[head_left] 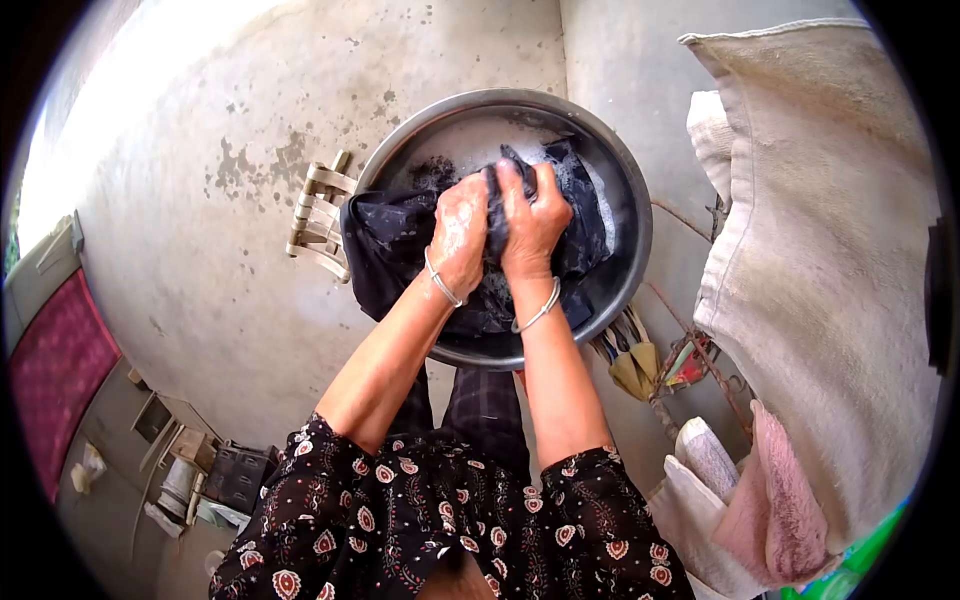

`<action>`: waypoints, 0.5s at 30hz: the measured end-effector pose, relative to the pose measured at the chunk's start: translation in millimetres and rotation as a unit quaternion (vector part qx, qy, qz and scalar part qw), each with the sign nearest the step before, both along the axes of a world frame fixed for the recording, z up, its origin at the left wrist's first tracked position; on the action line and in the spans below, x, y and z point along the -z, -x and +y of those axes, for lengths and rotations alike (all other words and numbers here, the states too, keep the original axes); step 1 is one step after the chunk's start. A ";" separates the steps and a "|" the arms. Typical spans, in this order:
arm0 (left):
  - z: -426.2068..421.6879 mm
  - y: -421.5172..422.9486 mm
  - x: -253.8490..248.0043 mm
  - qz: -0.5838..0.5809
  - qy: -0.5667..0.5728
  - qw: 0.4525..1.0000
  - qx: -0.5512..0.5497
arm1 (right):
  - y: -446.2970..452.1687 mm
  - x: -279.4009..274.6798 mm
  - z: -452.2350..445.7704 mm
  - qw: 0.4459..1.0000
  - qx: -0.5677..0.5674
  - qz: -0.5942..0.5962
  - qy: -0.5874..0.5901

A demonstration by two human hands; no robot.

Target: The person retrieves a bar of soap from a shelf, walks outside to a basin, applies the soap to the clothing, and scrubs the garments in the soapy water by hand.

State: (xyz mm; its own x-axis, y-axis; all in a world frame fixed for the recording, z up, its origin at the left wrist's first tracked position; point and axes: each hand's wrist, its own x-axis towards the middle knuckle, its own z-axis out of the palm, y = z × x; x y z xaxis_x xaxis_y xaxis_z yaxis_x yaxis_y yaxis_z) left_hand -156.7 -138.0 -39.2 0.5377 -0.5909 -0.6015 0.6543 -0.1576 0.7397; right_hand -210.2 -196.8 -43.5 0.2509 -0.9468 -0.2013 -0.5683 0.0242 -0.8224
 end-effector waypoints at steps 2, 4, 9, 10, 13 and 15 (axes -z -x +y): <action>-8.7 -12.6 -20.3 -0.095 -0.049 0.992 0.065 | 8.9 15.2 -23.8 0.993 -0.006 0.117 0.005; -19.1 -31.7 -11.4 -0.245 -0.160 0.949 0.119 | 15.1 22.3 -33.0 0.996 0.024 0.077 0.025; -23.1 -17.3 41.0 -0.488 -0.257 0.800 0.235 | -2.0 40.8 -12.8 0.944 -0.098 0.258 0.181; -22.3 -13.6 58.4 -0.511 -0.267 0.781 0.242 | 0.3 60.1 -11.6 0.939 -0.109 0.284 0.161; -36.5 -25.5 59.8 -0.432 -0.368 0.658 0.494 | 5.0 105.4 -10.1 0.955 -0.020 0.297 0.022; -36.6 -22.9 67.0 -0.471 -0.353 0.654 0.475 | 10.9 106.7 -8.4 0.962 -0.037 0.250 0.108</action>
